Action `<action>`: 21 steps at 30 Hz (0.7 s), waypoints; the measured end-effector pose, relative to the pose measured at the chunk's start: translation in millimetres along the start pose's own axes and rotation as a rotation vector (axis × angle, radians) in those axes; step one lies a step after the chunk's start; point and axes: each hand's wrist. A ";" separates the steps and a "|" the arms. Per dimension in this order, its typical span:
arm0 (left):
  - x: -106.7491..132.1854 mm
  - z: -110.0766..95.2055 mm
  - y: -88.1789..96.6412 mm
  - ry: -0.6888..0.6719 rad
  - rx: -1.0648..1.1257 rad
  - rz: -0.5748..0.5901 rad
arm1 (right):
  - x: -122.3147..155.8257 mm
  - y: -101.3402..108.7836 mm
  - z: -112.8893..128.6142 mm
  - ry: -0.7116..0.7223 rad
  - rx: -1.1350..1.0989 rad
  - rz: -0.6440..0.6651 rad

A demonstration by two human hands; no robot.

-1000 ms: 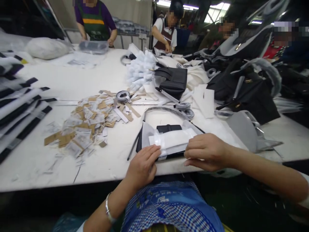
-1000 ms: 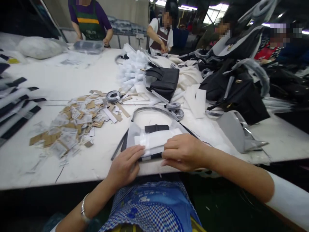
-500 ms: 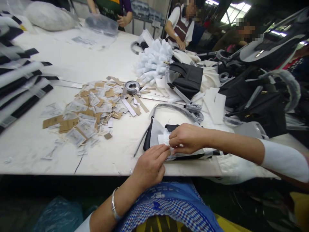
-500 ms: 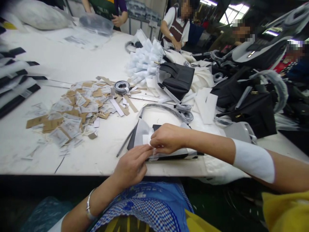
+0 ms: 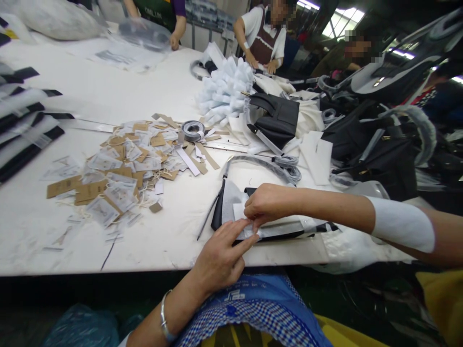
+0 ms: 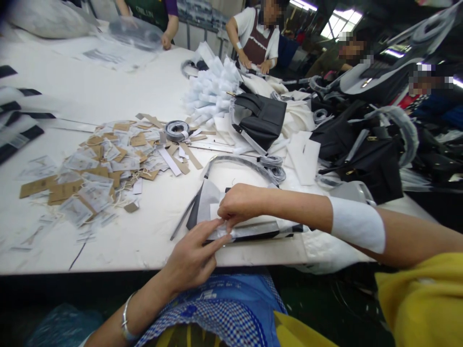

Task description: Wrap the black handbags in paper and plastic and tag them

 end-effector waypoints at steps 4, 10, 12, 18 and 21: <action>2.4 0.7 0.0 -0.016 -0.041 0.039 | -6.1 6.0 -1.6 -0.004 0.033 0.061; 0.6 -5.7 -4.1 0.023 -0.081 0.018 | -19.7 9.1 -5.1 0.048 0.137 0.088; -0.2 -9.0 -5.1 0.052 -0.090 0.009 | -23.2 7.2 -8.1 0.065 0.145 0.078; 0.3 -12.5 -8.0 0.072 -0.133 0.025 | -30.9 -0.2 -18.2 0.166 0.205 0.001; 1.0 -11.4 -7.7 0.067 -0.147 0.040 | -33.6 3.1 -19.7 0.225 0.229 -0.013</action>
Point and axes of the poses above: each hand's wrist, its own x-axis away from the middle knuckle, its own y-axis out of the back of the hand, z = x × y, and after that the axes turned 9 degrees about x, right-handed
